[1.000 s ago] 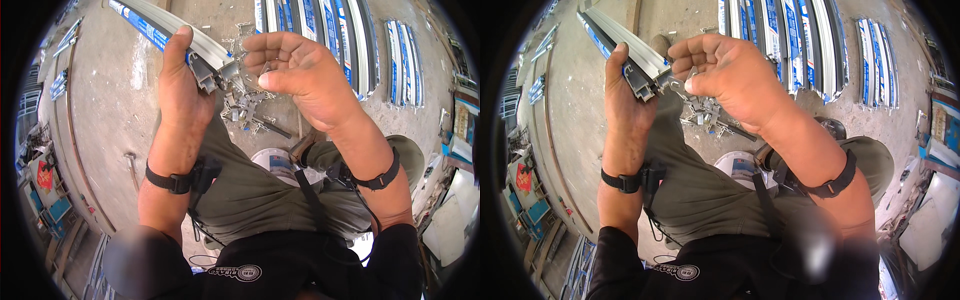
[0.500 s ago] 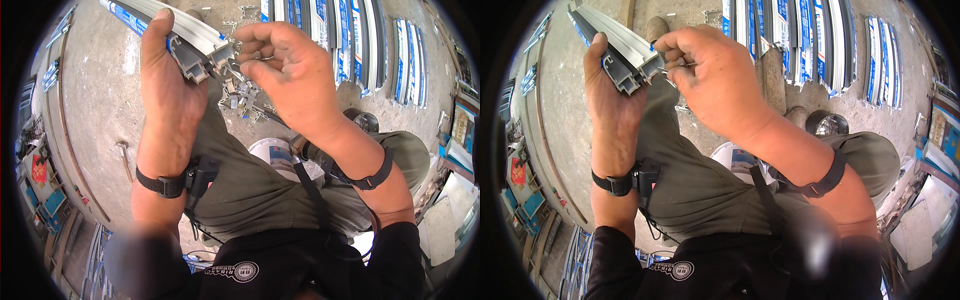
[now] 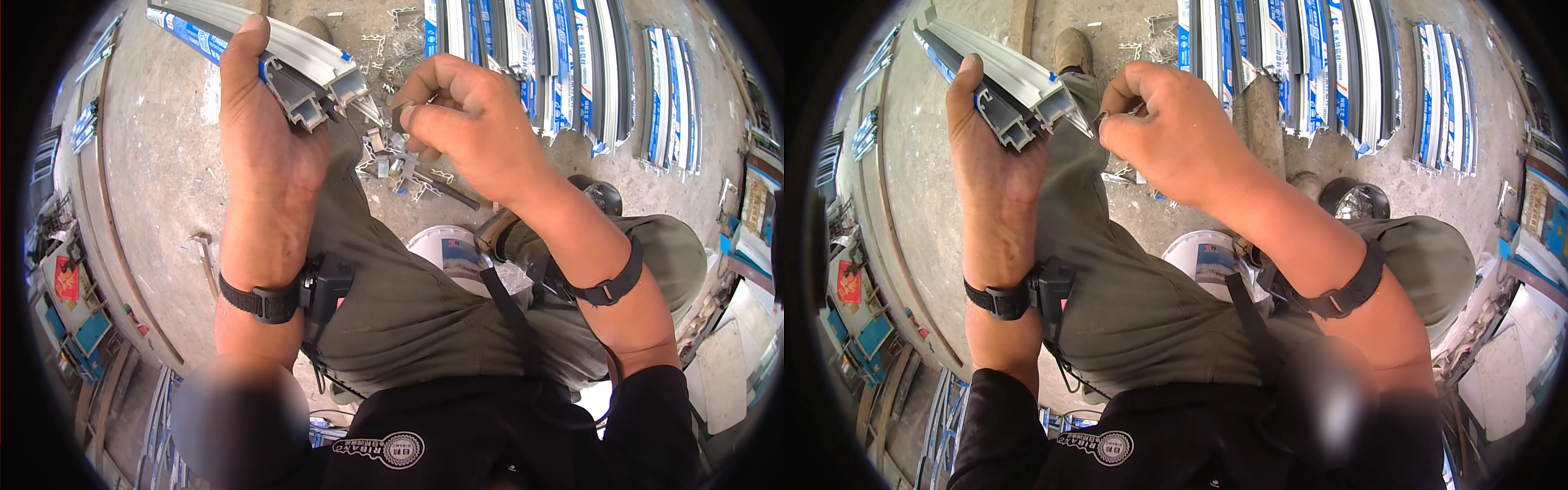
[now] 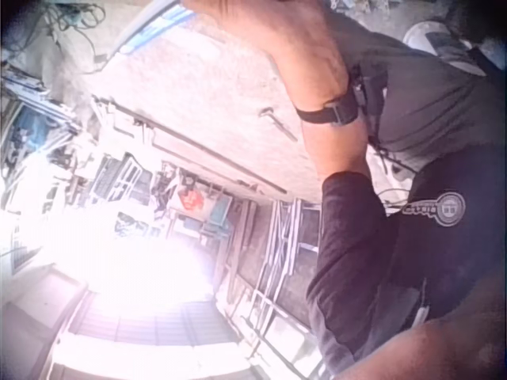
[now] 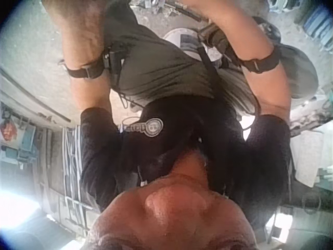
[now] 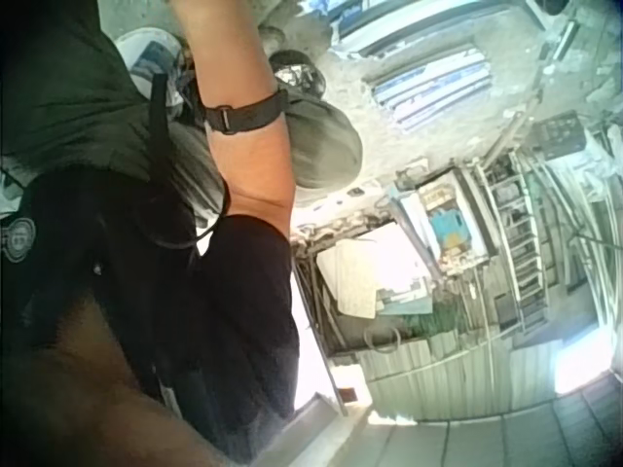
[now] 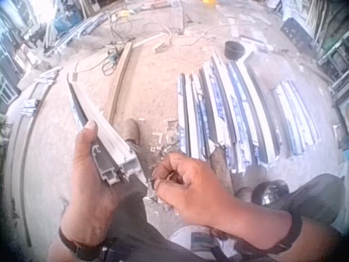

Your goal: Assembling aluminum frame sections by inserting corner connector brackets into the profile channels.

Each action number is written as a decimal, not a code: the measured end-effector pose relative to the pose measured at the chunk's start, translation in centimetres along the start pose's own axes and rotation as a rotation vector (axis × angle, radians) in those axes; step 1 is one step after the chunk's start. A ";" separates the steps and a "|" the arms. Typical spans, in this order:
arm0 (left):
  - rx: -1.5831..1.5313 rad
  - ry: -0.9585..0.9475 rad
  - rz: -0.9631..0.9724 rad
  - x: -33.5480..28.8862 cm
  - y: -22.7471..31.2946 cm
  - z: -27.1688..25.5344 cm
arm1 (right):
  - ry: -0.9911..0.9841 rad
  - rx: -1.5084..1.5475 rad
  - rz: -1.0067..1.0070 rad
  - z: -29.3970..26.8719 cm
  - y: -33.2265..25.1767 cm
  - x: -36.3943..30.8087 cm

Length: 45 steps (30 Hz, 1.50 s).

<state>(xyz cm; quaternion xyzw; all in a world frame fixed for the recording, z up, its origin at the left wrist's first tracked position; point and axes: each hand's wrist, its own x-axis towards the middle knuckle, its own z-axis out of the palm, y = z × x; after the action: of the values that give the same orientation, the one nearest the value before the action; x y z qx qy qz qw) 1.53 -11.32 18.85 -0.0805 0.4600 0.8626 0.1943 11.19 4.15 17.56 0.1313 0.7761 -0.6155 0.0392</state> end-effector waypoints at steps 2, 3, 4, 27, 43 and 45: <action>0.002 -0.014 0.014 0.2 -0.2 -0.1 | -0.014 0.185 -0.028 0.0 0.6 0.3; 0.009 -0.011 0.011 0.3 -0.2 -0.3 | -0.014 0.192 -0.026 -0.1 0.6 0.4; 0.028 -0.014 0.013 0.5 -0.3 -0.5 | -0.056 0.237 0.040 -0.5 0.4 0.6; -0.014 -0.073 0.051 -0.2 0.7 -0.1 | -0.317 0.601 0.213 -1.6 0.6 0.6; -0.009 0.154 0.055 -1.1 0.8 0.6 | -0.197 0.705 0.323 -1.1 -0.9 0.3; -0.008 0.158 0.054 -1.1 0.7 0.3 | -0.214 0.602 0.334 -1.0 -1.1 0.3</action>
<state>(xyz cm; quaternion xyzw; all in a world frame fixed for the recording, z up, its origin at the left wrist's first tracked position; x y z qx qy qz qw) 2.26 -11.73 19.85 -0.1366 0.4725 0.8604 0.1335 10.69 4.94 18.78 0.1967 0.5194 -0.8118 0.1801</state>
